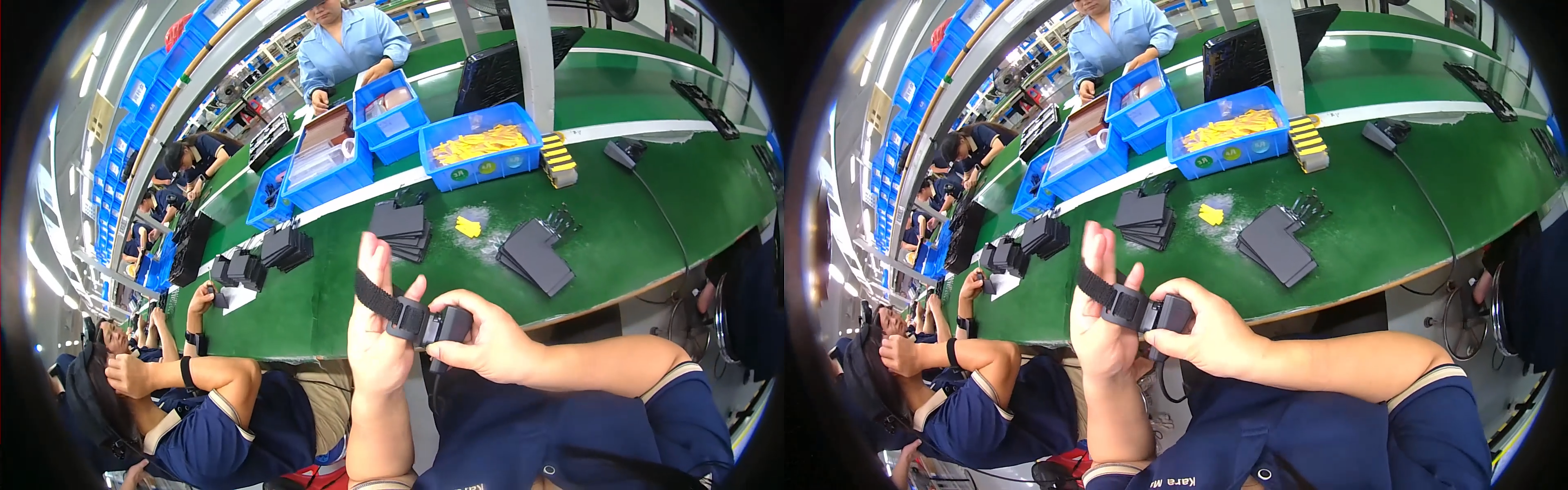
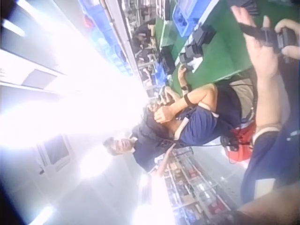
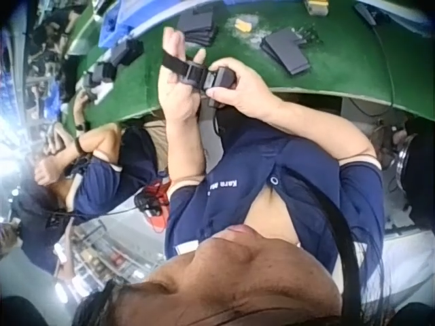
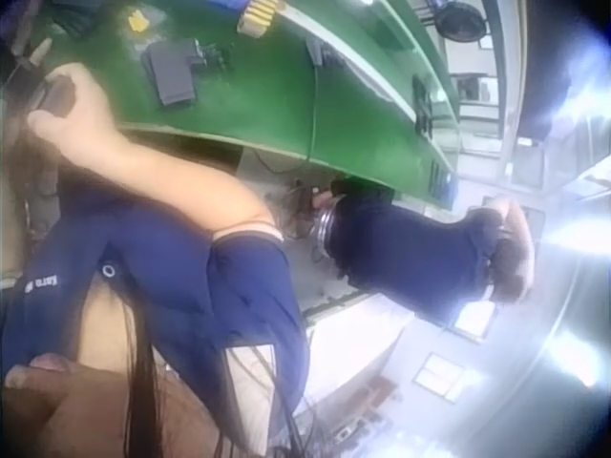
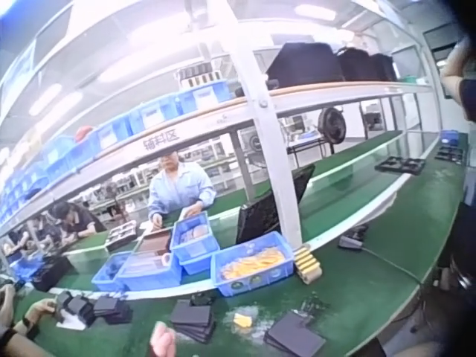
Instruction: Assembling small electronic components and applying stickers at a factory workbench.
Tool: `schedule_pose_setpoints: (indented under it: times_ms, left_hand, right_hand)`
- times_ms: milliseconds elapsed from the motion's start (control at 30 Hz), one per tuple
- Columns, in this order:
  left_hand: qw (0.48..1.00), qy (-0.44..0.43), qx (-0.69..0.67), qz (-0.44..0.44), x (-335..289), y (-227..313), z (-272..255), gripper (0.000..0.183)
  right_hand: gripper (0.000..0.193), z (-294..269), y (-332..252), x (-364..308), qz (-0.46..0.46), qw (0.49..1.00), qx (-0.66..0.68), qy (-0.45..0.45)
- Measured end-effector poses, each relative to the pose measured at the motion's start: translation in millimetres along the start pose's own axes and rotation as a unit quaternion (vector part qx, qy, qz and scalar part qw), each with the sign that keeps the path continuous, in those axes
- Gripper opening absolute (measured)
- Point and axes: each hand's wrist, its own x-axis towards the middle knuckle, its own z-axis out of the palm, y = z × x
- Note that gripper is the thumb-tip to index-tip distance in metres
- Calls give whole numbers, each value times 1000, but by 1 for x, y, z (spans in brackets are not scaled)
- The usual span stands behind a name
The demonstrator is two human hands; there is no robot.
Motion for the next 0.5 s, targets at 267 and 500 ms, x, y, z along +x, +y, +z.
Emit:
schedule_pose_setpoints:
  times_ms: [267, 500]
  left_hand:
    - [934, -96, 341, 53, 16, -16, -1, 80]
    - [847, 139, 471, 205, 55, -14, 29, 95]
  right_hand:
    - [43, -2, -1, -23, -2, 999, -40, 16]
    - [43, 6, -4, -24, -76, 981, -179, 26]
